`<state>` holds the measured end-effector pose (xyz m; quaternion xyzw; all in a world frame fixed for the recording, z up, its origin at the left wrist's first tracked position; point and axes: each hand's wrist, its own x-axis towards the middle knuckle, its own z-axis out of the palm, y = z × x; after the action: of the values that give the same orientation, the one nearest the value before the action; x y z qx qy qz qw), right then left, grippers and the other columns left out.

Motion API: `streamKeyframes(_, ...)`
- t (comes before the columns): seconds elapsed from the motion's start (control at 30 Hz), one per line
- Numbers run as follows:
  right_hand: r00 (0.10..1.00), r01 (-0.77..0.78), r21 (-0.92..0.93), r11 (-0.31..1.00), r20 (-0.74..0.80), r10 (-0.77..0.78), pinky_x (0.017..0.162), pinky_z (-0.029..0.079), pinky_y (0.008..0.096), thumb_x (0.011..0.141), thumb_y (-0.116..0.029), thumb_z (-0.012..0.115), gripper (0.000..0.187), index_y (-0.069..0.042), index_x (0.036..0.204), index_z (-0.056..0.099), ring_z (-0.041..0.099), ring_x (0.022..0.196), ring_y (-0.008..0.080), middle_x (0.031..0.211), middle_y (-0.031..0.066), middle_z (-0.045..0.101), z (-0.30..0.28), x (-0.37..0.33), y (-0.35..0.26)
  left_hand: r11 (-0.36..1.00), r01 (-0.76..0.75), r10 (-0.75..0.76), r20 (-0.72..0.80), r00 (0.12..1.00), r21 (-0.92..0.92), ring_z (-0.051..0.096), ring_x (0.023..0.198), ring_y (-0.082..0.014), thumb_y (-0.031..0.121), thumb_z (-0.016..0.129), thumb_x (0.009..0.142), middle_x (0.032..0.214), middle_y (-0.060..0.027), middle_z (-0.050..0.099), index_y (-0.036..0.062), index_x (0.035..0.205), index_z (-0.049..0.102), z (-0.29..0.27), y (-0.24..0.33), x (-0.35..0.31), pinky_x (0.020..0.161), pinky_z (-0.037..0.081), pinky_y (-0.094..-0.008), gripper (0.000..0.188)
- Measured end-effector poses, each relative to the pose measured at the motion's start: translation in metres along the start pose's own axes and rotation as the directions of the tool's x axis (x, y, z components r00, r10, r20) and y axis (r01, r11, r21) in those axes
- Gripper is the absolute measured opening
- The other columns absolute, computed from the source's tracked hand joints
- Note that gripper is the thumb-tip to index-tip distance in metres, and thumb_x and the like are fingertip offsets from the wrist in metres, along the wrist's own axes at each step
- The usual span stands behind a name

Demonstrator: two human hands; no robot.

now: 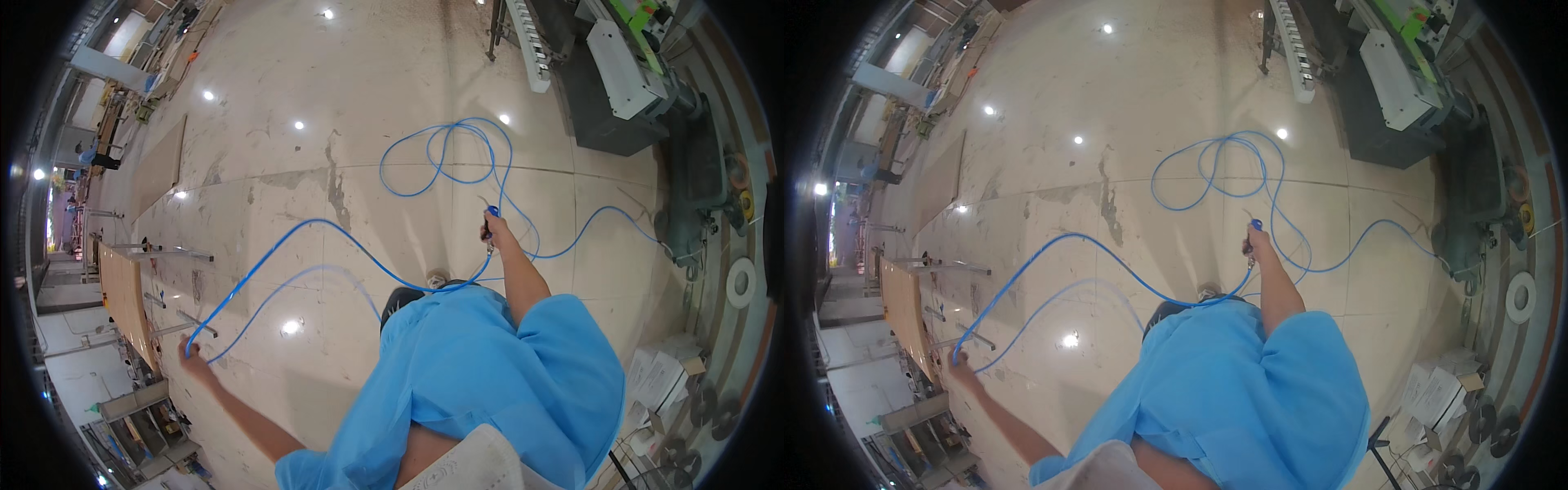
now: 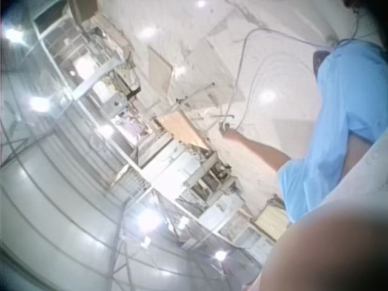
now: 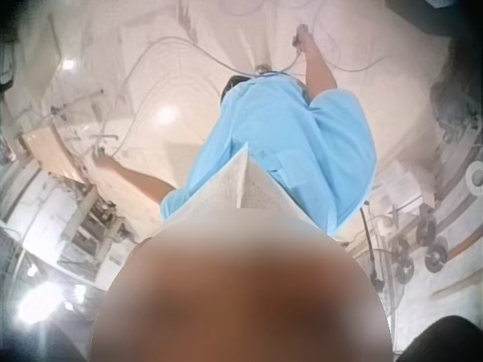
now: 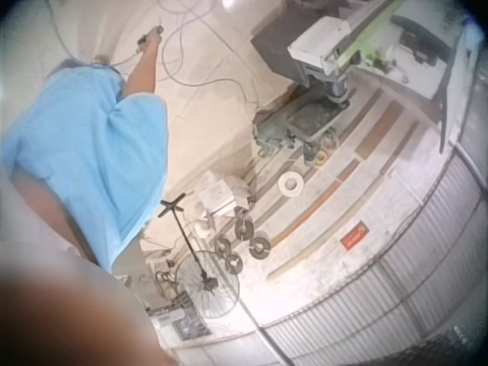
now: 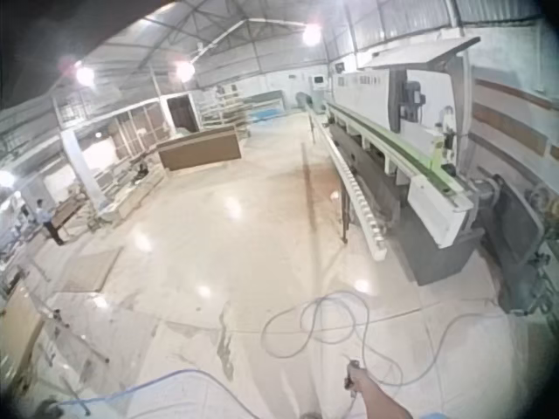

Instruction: The person uses a blue air hose to blow dust and debris from various parts of a large industrial machine and the surrounding floor. They move around the machine, directing the air stream at different components and surfaces, then walk across the room to a cabinet and pick up a black cloth.

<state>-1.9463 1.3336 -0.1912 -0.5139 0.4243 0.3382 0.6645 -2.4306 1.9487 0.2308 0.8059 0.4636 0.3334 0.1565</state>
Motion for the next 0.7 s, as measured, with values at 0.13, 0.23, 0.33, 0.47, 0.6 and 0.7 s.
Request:
streamKeyframes(0.13,0.999,0.031,-0.022,0.999,0.013,-0.031,0.043,0.043,0.0356,0.098,-0.038,0.062,0.033,-0.009,0.089,0.048,0.049,0.049,0.0189,0.067,0.0082,0.051,0.065,0.020,-0.046,0.997,0.082,-0.081,0.136,0.987,-0.002,0.059,0.072,-0.0146,0.017,0.060,0.098,0.076,-0.0054,0.067,-0.0024,0.102,0.070,0.144,0.015,0.022,0.070,0.046,-0.0292,0.022)
streamKeyframes(0.23,0.996,0.074,0.116,0.990,-0.066,-0.067,0.043,0.043,0.0357,0.099,-0.038,0.060,0.033,-0.009,0.091,0.048,0.049,0.049,0.0192,0.068,0.0086,0.052,0.094,0.049,-0.091,0.998,0.059,-0.045,0.295,0.955,-0.039,0.063,0.073,-0.0162,0.021,0.059,0.099,0.082,-0.0104,0.071,-0.0036,0.102,0.070,0.224,0.025,0.048,0.071,0.048,-0.0309,0.027)
streamKeyframes(0.33,0.976,0.123,0.226,0.966,-0.205,-0.077,0.043,0.043,0.0353,0.100,-0.038,0.057,0.032,-0.008,0.094,0.047,0.049,0.049,0.0192,0.069,0.0088,0.052,0.116,0.070,-0.129,0.986,0.166,-0.145,0.378,0.914,-0.024,0.065,0.077,-0.0173,0.022,0.057,0.100,0.084,-0.0115,0.071,-0.0041,0.105,0.070,0.295,0.040,0.089,0.074,0.050,-0.0315,0.029)
streamKeyframes(0.47,0.903,0.250,0.353,0.902,-0.422,-0.085,0.043,0.044,0.0355,0.101,-0.038,0.055,0.031,-0.009,0.097,0.046,0.049,0.049,0.0192,0.070,0.0088,0.052,0.150,0.094,-0.198,0.967,0.248,-0.197,0.445,0.874,-0.058,0.067,0.079,-0.0174,0.022,0.055,0.100,0.083,-0.0104,0.071,-0.0051,0.104,0.069,0.376,0.086,0.163,0.075,0.052,-0.0316,0.031)
streamKeyframes(0.6,0.897,0.237,0.362,0.902,-0.437,-0.060,0.041,0.043,0.0367,0.101,-0.039,0.056,0.034,-0.007,0.091,0.047,0.050,0.048,0.0201,0.066,0.0085,0.051,0.194,0.116,-0.261,0.981,0.169,-0.097,0.510,0.855,-0.096,0.066,0.075,-0.0168,0.022,0.057,0.099,0.082,-0.0101,0.070,-0.0040,0.099,0.069,0.453,0.167,0.272,0.072,0.052,-0.0314,0.029)
streamKeyframes(0.7,0.924,0.228,0.270,0.935,-0.363,-0.120,0.041,0.042,0.0372,0.100,-0.041,0.058,0.038,-0.008,0.086,0.047,0.050,0.047,0.0204,0.061,0.0082,0.049,0.227,0.143,-0.294,0.995,0.081,-0.034,0.538,0.842,-0.063,0.064,0.074,-0.0152,0.023,0.057,0.100,0.081,-0.0090,0.069,-0.0038,0.099,0.069,0.513,0.229,0.332,0.070,0.051,-0.0305,0.030)
